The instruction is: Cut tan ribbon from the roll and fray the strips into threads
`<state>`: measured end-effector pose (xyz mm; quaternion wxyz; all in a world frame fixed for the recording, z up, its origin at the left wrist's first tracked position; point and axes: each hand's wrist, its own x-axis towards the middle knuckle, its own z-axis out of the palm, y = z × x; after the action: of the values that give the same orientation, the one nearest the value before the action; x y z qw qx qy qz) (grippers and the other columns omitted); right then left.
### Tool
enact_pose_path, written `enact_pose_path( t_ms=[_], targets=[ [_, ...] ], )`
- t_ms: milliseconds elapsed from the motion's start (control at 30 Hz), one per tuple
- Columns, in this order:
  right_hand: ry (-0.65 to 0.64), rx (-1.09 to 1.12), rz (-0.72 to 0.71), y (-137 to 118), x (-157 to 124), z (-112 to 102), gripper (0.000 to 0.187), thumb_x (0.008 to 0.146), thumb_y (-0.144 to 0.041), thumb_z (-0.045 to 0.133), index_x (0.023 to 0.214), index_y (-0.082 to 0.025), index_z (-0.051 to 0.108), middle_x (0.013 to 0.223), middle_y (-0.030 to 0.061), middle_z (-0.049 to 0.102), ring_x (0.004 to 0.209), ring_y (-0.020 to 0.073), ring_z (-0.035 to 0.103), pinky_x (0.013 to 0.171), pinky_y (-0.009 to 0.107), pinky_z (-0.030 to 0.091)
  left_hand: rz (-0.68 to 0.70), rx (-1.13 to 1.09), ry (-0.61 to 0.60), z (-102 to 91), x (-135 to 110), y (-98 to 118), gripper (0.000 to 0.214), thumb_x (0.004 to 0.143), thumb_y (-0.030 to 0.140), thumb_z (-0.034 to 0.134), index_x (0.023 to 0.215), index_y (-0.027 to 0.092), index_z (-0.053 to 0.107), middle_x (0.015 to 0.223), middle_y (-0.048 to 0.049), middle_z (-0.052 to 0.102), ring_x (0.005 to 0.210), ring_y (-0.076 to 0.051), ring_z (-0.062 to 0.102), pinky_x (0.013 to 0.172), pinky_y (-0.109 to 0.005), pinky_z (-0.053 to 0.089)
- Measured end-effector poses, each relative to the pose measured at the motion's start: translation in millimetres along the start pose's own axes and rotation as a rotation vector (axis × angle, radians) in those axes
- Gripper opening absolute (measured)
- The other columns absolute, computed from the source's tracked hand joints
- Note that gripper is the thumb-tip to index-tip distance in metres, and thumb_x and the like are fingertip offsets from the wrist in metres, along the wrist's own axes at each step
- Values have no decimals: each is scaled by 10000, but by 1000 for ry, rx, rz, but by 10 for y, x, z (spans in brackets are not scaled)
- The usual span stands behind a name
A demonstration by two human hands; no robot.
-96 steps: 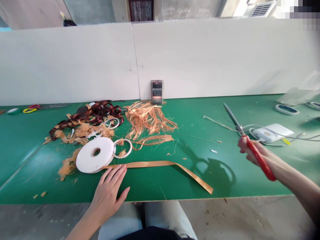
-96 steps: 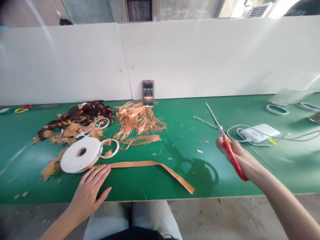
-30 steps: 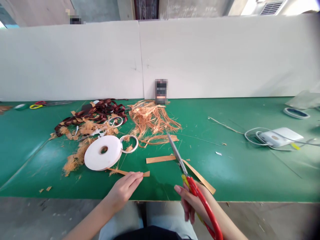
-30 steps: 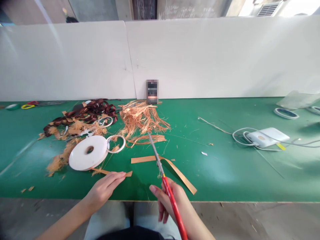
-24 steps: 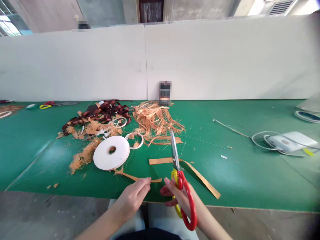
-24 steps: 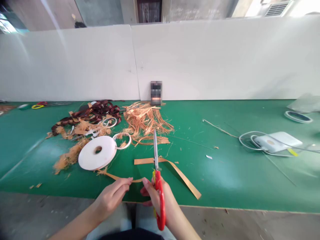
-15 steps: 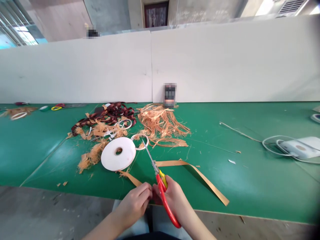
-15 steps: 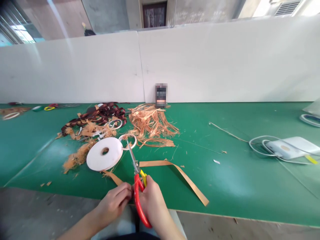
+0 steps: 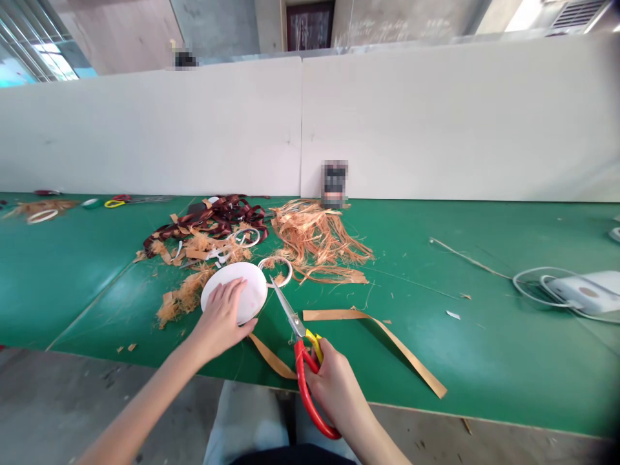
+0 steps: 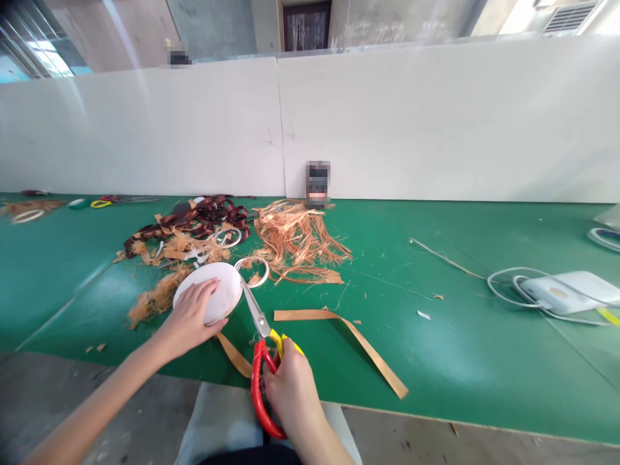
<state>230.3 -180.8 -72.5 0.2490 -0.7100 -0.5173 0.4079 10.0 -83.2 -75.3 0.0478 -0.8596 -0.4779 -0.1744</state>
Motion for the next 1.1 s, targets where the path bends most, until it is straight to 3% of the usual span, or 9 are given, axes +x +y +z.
enact_pose_path(
  t_ms=[100, 200, 367, 500, 633, 800, 1100],
  targets=[
    [29, 66, -51, 29, -16, 29, 213, 710, -102, 523, 657, -233, 363, 600, -27, 485, 550, 136, 446, 517, 238, 289, 25, 25, -116, -22, 93, -264, 717, 707, 341, 628, 1340, 140, 358, 1344, -182, 504, 1205, -348, 487, 963, -476, 414],
    [63, 188, -73, 38, -51, 40, 183, 709, -137, 533, 653, -230, 386, 586, -33, 504, 523, 130, 467, 497, 231, 308, -39, 101, -137, -102, 122, -330, 680, 714, 339, 605, 1327, 154, 375, 1325, -163, 527, 1148, -325, 545, 908, -425, 440],
    [107, 457, -47, -6, -124, -83, 123, 714, -218, 567, 684, -223, 448, 560, -39, 552, 493, 131, 526, 461, 224, 358, -303, 344, -11, -140, 114, -387, 610, 806, 470, 506, 1289, 108, 420, 1214, -187, 584, 978, -358, 619, 812, -441, 442],
    [104, 615, 68, -91, -140, -308, 187, 666, -267, 617, 712, -228, 439, 506, -59, 540, 466, 149, 552, 449, 246, 418, -445, 386, 45, -13, 121, -426, 667, 838, 586, 422, 1245, 58, 443, 1114, -208, 596, 955, -369, 612, 754, -433, 452],
    [176, 710, 158, -145, -95, -575, 235, 616, -281, 631, 699, -234, 415, 461, -74, 530, 416, 145, 547, 437, 265, 460, -550, 355, 68, 137, 248, -370, 687, 843, 622, 384, 1208, 48, 483, 1167, -241, 565, 933, -376, 618, 764, -452, 454],
    [345, 705, 165, 46, -33, -916, 229, 601, -293, 648, 686, -224, 447, 442, -49, 564, 408, 147, 569, 419, 254, 465, -433, 265, 50, 280, 370, -283, 628, 870, 564, 369, 1189, 41, 508, 1215, -264, 551, 1014, -399, 591, 831, -485, 442],
    [488, 651, 226, 681, -100, -1361, 213, 585, -268, 690, 640, -210, 493, 458, -2, 609, 416, 152, 567, 434, 262, 461, -287, 199, 144, 334, 224, -191, 525, 909, 474, 360, 1164, 52, 539, 1217, -256, 564, 1069, -393, 526, 840, -502, 429]
  ],
)
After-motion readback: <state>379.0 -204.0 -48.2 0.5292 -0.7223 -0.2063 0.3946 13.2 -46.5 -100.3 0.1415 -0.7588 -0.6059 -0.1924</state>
